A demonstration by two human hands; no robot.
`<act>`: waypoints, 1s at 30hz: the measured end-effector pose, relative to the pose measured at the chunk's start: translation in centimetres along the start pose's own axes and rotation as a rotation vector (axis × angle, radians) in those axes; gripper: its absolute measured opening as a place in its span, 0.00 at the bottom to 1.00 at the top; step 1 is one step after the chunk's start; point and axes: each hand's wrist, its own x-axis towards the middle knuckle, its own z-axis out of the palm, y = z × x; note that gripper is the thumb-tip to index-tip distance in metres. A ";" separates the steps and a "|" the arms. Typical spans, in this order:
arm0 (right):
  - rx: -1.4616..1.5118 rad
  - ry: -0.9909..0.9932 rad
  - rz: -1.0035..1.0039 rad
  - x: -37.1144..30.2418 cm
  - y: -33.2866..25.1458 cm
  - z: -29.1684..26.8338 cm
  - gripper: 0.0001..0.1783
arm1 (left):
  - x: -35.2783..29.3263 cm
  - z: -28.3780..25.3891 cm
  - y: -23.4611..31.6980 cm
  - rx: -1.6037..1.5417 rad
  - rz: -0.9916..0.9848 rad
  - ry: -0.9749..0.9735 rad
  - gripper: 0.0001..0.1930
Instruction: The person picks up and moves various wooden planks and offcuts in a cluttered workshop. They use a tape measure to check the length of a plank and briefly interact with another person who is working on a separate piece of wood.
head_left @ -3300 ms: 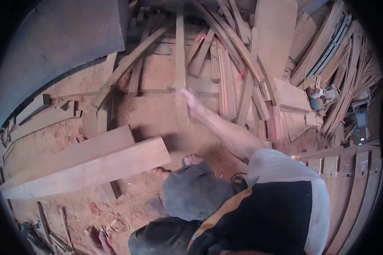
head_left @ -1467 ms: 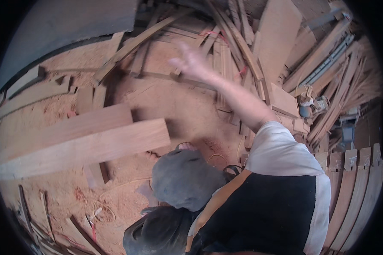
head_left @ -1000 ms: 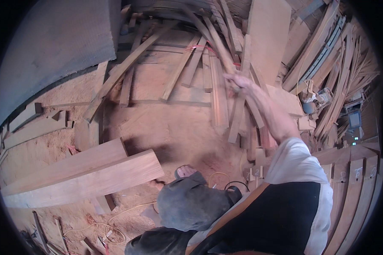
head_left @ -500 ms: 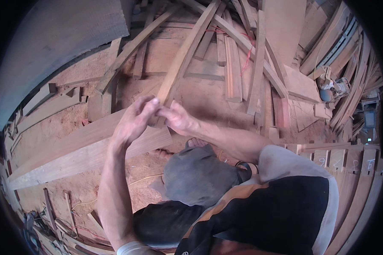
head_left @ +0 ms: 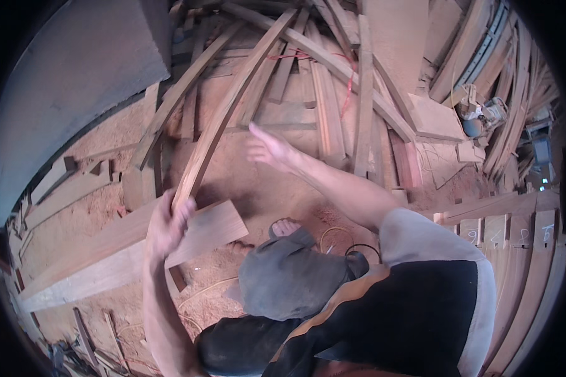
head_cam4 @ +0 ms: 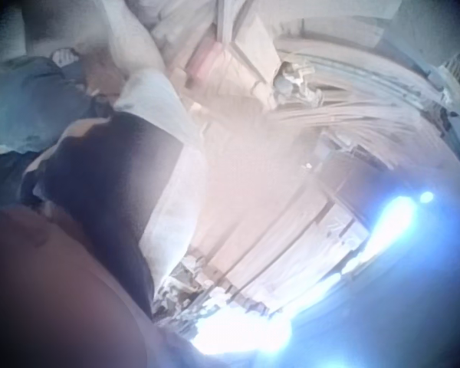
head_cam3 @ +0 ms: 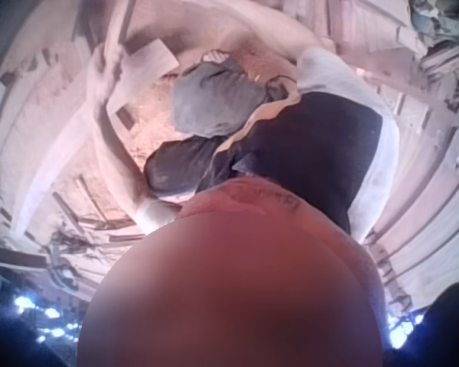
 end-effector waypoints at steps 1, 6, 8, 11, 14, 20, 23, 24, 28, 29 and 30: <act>0.075 -0.155 -0.141 1.1 -1.4 0.8 0.55 | -1.5 0.2 -0.1 0.174 0.115 0.042 0.29; 0.045 -0.191 -0.274 3.8 -2.0 7.9 0.67 | -7.5 1.5 -4.8 0.181 0.035 0.220 0.35; -0.133 -0.375 -0.369 3.9 -2.2 8.6 0.66 | -7.9 0.6 -7.6 0.135 -0.049 0.312 0.34; -0.778 -0.339 -0.614 3.4 -4.7 4.9 0.60 | -6.4 -3.4 -9.3 0.309 0.071 0.501 0.34; -1.430 0.366 -0.958 1.7 -9.7 -5.0 0.53 | -5.2 -8.8 -7.3 0.925 0.280 0.783 0.32; -1.072 1.267 -0.156 -2.7 -7.9 -27.5 0.47 | -6.3 -11.5 -8.8 0.640 0.035 0.636 0.26; -0.962 1.078 -0.328 -1.5 -5.4 -29.6 0.40 | -7.7 -11.1 -11.2 0.677 0.075 0.507 0.24; -0.819 1.014 -0.407 -0.7 -4.7 -28.5 0.37 | -8.4 -11.0 -11.7 0.685 0.087 0.465 0.24; -0.461 0.761 -0.708 0.0 -1.1 -20.9 0.29 | -10.2 -11.5 -11.5 0.550 -0.265 0.509 0.25; -0.478 0.731 -0.746 0.4 -0.9 -18.4 0.30 | -10.2 -11.7 -11.0 0.529 -0.282 0.514 0.24; -0.342 0.559 -0.809 1.3 -1.4 -15.8 0.33 | -10.0 -11.8 -10.5 0.546 -0.186 0.468 0.24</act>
